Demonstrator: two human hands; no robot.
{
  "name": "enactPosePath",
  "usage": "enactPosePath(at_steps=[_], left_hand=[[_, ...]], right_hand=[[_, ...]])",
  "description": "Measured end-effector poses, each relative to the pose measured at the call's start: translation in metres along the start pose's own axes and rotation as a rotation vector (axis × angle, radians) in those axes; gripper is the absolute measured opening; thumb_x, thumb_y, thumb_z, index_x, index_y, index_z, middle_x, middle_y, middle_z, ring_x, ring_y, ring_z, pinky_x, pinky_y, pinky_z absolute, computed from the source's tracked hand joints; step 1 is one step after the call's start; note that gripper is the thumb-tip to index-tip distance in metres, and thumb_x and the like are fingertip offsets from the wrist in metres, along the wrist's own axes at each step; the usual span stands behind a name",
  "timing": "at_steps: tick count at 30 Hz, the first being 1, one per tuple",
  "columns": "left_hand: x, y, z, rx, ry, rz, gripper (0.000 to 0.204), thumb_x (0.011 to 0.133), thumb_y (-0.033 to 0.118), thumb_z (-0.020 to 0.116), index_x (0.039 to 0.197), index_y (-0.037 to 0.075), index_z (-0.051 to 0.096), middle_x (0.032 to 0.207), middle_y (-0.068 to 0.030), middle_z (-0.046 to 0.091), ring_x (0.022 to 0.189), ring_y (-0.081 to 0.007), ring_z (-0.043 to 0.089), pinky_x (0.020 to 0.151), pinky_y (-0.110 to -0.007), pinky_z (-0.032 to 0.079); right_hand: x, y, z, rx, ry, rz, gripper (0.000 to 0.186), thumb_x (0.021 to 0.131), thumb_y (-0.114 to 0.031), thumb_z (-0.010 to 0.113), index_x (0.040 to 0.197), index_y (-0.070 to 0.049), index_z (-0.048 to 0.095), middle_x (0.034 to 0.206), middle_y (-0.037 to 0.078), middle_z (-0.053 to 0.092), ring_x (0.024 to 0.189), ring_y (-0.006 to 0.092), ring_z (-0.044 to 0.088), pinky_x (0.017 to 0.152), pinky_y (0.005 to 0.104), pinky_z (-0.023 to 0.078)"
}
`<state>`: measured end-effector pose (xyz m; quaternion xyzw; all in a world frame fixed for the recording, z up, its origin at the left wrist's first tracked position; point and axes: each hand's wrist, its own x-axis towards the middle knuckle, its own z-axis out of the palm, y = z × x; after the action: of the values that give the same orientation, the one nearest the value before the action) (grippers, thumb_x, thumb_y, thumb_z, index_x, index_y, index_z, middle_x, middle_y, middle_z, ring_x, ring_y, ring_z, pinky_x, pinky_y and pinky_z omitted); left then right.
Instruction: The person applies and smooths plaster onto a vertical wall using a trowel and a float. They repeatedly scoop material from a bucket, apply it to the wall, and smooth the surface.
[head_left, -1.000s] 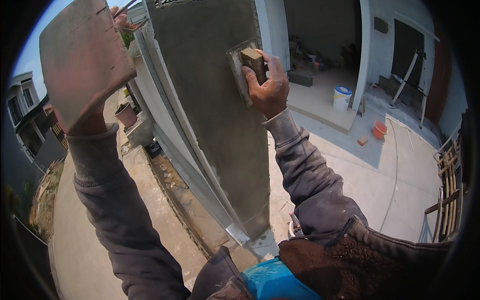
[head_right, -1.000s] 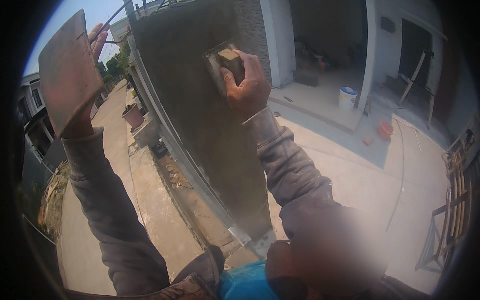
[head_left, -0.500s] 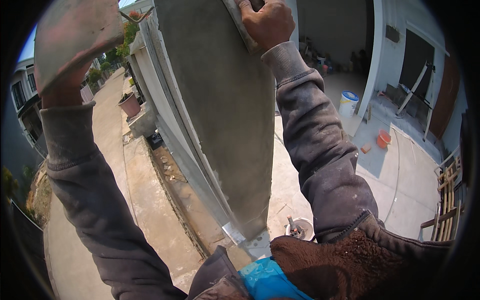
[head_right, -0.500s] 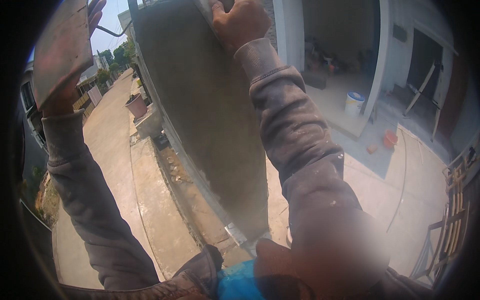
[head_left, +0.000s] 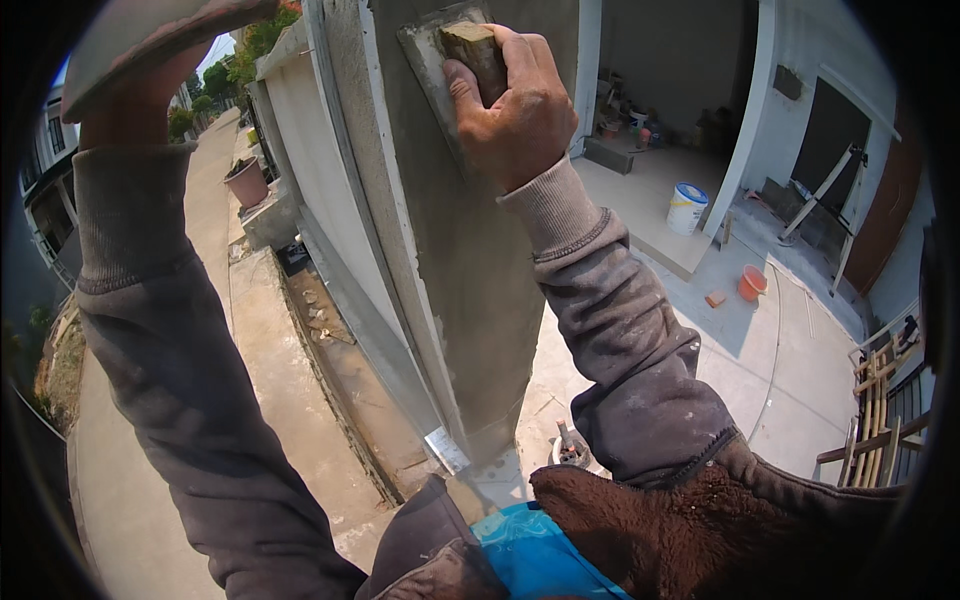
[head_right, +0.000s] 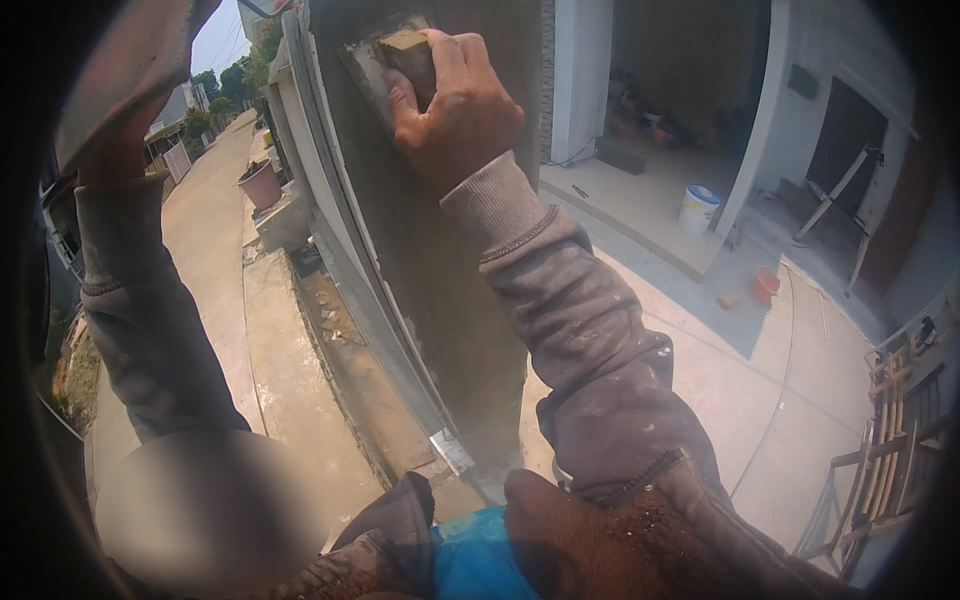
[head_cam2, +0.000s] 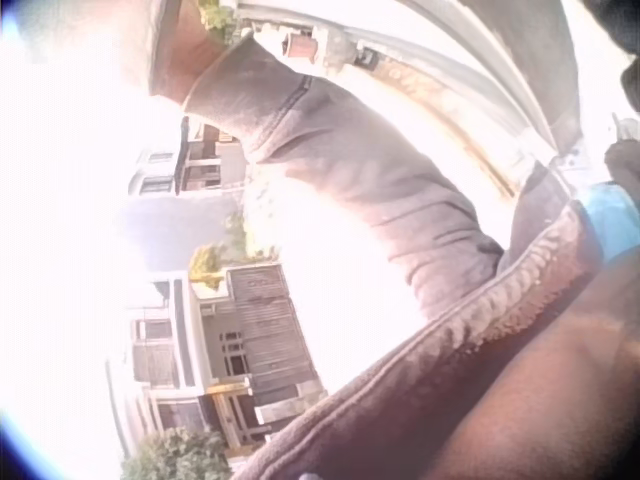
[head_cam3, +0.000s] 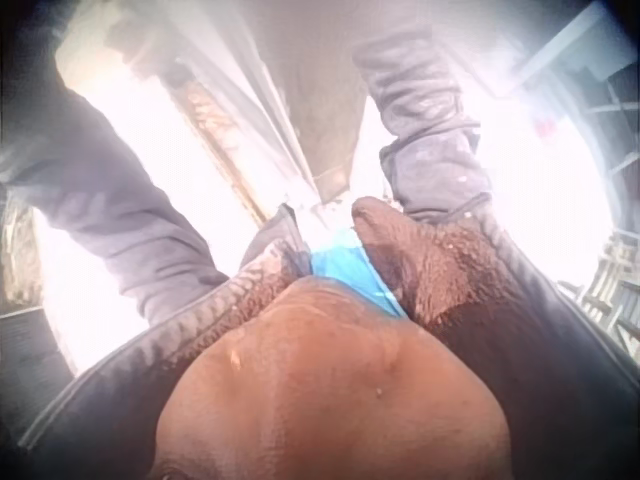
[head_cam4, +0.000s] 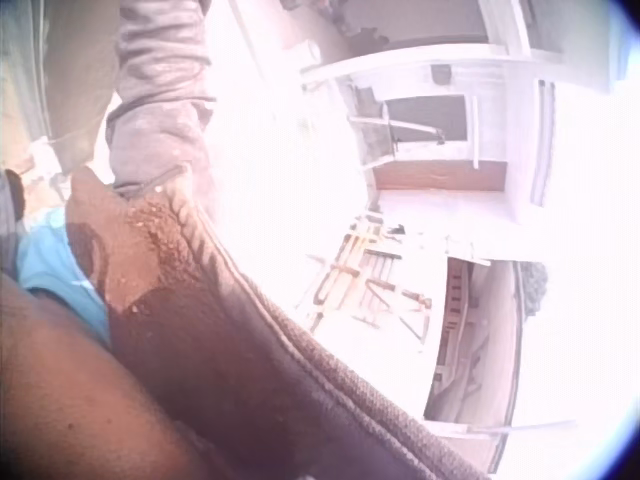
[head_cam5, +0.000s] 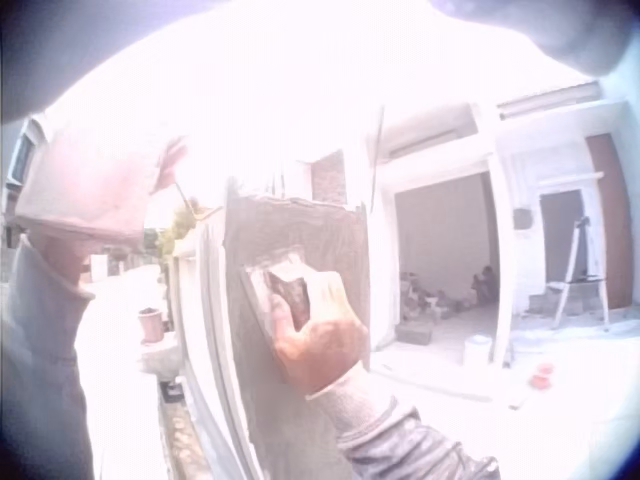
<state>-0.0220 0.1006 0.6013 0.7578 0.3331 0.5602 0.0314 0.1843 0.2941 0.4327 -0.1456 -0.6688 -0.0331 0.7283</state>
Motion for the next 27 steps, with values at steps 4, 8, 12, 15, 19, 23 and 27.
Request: enactPosePath(at_steps=[4, 8, 12, 15, 19, 23, 27], left_hand=[[0.001, -0.011, 0.005, -0.053, -0.017, 0.053, 0.059, 0.106, 0.034, 0.047, 0.152, 0.001, 0.03, 0.151, -0.0236, 0.032, 0.141, -0.0405, 0.032, 0.121, -0.047, 0.027], [-0.006, -0.023, 0.001, -0.033, -0.031, 0.028, 0.058, 0.106, 0.034, 0.048, 0.151, 0.002, 0.031, 0.15, -0.0227, 0.033, 0.14, -0.0395, 0.033, 0.121, -0.047, 0.027], [-0.003, -0.007, 0.002, -0.021, -0.049, 0.051, 0.057, 0.105, 0.034, 0.048, 0.15, 0.003, 0.032, 0.148, -0.0217, 0.034, 0.139, -0.0385, 0.034, 0.12, -0.047, 0.028], [-0.008, -0.005, -0.006, 0.023, -0.053, 0.034, 0.057, 0.105, 0.034, 0.048, 0.15, 0.003, 0.032, 0.147, -0.021, 0.034, 0.138, -0.0378, 0.034, 0.119, -0.046, 0.028], [-0.007, -0.009, -0.006, 0.005, -0.063, 0.05, 0.056, 0.105, 0.034, 0.049, 0.149, 0.004, 0.033, 0.146, -0.02, 0.035, 0.137, -0.0368, 0.035, 0.119, -0.046, 0.029], [-0.004, -0.034, 0.001, -0.069, -0.063, 0.076, 0.055, 0.105, 0.035, 0.049, 0.149, 0.005, 0.034, 0.145, -0.0191, 0.036, 0.136, -0.0358, 0.036, 0.118, -0.046, 0.03], [-0.009, -0.027, -0.001, -0.018, -0.068, 0.064, 0.054, 0.105, 0.035, 0.05, 0.148, 0.006, 0.035, 0.144, -0.0182, 0.037, 0.135, -0.0348, 0.037, 0.117, -0.045, 0.03]], right_hand=[[-0.136, 0.023, -0.027, -0.032, 0.004, -0.073, 0.04, 0.08, -0.018, 0.081, 0.117, -0.009, 0.065, 0.104, 0.009, 0.068, 0.089, 0.027, 0.073, 0.072, 0.0359, 0.06], [-0.02, -0.011, 0.002, -0.073, 0.055, 0.013, 0.04, 0.083, -0.024, 0.078, 0.116, -0.006, 0.065, 0.106, 0.011, 0.068, 0.089, 0.0316, 0.072, 0.071, 0.0423, 0.06], [0.063, 0.013, -0.007, -0.331, 0.094, 0.064, 0.038, 0.088, -0.034, 0.077, 0.103, -0.001, 0.067, 0.092, 0.014, 0.068, 0.072, 0.0286, 0.069, 0.067, 0.0401, 0.056], [-0.029, 0.016, -0.008, 0.0, 0.06, 0.053, 0.034, 0.088, -0.02, 0.074, 0.118, -0.007, 0.065, 0.109, 0.01, 0.067, 0.091, 0.0294, 0.072, 0.074, 0.0396, 0.059], [-0.03, -0.02, 0.004, 0.015, 0.103, -0.042, 0.038, 0.087, -0.027, 0.077, 0.116, -0.005, 0.066, 0.104, 0.011, 0.067, 0.085, 0.0282, 0.071, 0.073, 0.0397, 0.057], [0.069, -0.017, -0.013, -0.139, 0.046, 0.095, 0.039, 0.09, -0.03, 0.074, 0.113, 0.001, 0.067, 0.097, 0.019, 0.069, 0.084, 0.0354, 0.069, 0.075, 0.0416, 0.056], [-0.082, 0.007, -0.01, -0.05, 0.063, 0.01, 0.036, 0.089, -0.022, 0.078, 0.117, -0.002, 0.067, 0.104, 0.013, 0.068, 0.093, 0.0271, 0.07, 0.081, 0.037, 0.057]])
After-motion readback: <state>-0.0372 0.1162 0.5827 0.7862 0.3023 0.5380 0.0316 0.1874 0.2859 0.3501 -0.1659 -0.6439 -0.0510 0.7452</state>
